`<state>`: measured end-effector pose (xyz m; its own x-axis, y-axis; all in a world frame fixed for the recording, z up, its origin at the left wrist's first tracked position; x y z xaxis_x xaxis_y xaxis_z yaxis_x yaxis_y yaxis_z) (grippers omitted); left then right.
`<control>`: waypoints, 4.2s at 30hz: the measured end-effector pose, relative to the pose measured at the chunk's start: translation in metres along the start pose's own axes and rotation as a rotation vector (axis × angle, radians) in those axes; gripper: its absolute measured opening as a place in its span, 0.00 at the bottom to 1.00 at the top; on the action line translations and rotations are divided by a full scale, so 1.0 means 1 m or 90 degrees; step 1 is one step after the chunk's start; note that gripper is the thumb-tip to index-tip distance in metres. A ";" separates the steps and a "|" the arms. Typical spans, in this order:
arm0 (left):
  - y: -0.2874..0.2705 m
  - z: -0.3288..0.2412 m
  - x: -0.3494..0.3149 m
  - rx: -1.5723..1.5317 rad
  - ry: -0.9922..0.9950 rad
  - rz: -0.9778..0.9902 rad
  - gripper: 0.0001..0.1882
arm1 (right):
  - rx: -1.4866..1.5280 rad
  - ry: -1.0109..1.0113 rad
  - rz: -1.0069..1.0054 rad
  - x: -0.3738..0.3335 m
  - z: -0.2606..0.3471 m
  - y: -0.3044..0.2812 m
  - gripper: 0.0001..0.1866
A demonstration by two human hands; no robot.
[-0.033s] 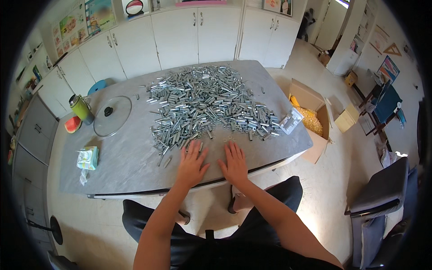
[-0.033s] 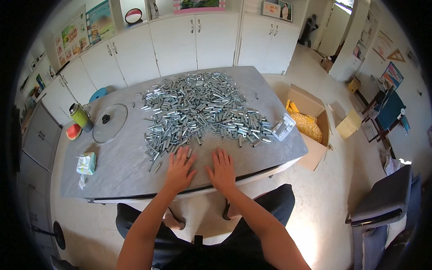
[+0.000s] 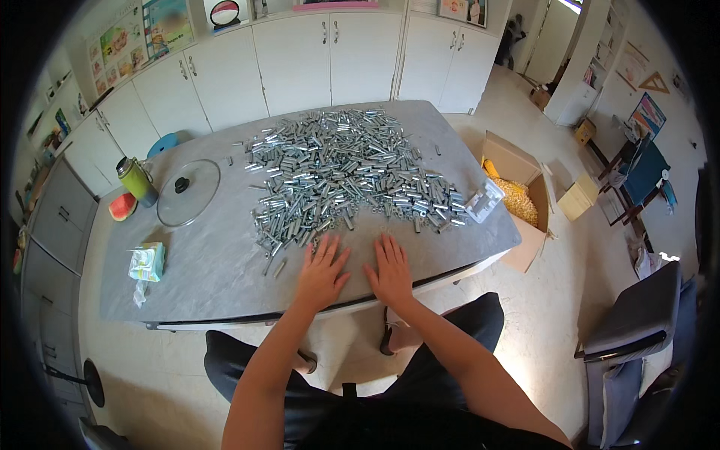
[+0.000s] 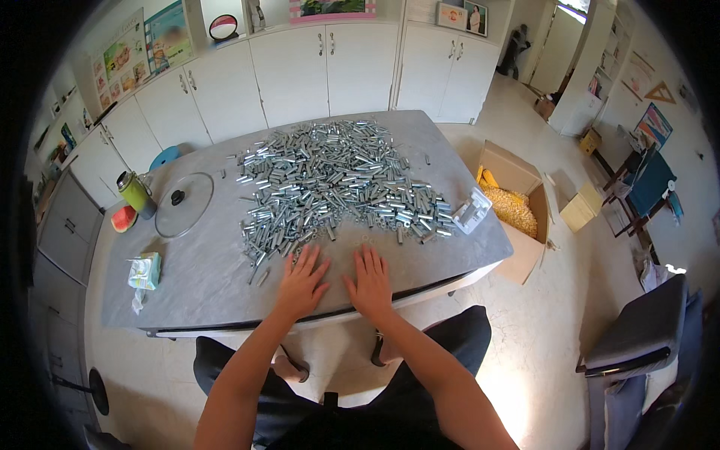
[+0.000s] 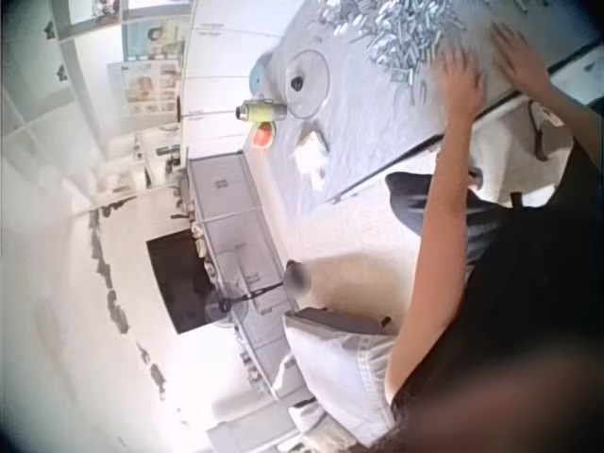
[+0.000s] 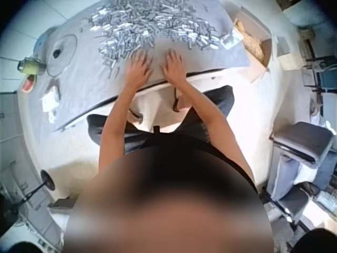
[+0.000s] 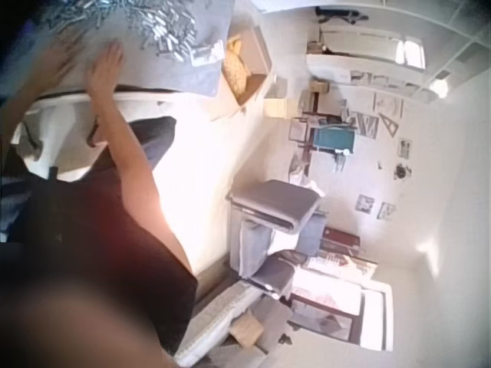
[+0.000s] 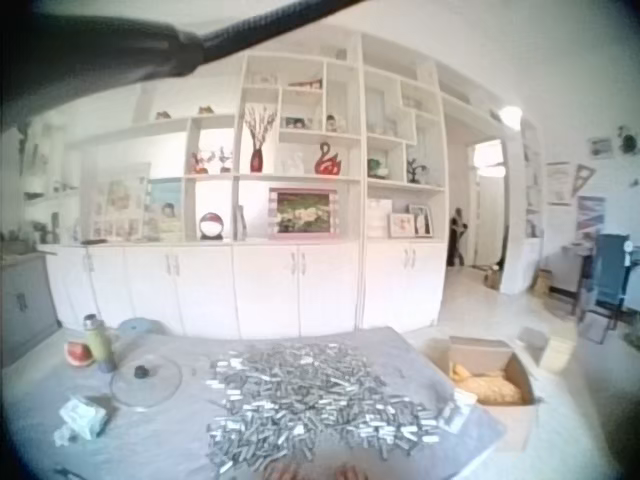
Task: The person sits at a table and repeatedly picks up small metal sleeves and cylindrical pieces, inserting the cylinders into the sleeves by hand. They place the assembled units on the table and occasionally adjust the pile of parts. The person briefly stands to move a wooden board and adjust a fan before resuming assembly.
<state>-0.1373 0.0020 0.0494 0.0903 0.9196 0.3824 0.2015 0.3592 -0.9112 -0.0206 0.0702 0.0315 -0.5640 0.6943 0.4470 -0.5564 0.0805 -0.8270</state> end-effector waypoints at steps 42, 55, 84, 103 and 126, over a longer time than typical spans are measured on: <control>0.006 0.028 -0.008 -0.018 -0.159 -0.061 0.31 | -0.024 -0.004 -0.031 0.000 0.001 -0.001 0.30; -0.002 0.034 -0.011 0.004 -0.240 -0.098 0.32 | 0.110 0.034 -0.055 0.000 -0.032 -0.020 0.35; -0.006 0.032 -0.002 -0.049 -0.223 -0.060 0.30 | 0.001 0.307 -0.321 0.100 -0.146 -0.002 0.30; -0.007 0.033 -0.003 -0.058 -0.230 -0.066 0.31 | 0.111 0.233 -0.293 0.150 -0.081 0.043 0.29; -0.004 0.033 -0.004 -0.085 -0.218 -0.083 0.31 | -0.112 0.349 -0.128 0.044 -0.151 -0.015 0.36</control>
<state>-0.1711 0.0021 0.0463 -0.2712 0.8757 0.3994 0.3173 0.4731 -0.8219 0.0547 0.2070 0.0118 -0.0364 0.9165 0.3983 -0.4845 0.3324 -0.8092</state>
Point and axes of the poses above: each hand's wrist, its own x-axis towards the middle knuckle, its own y-axis out of the palm, z = x × y, the point moved 9 cm from there along x, towards the middle knuckle, and after that the axes turned 1 degree about z, right-handed, at the moved point
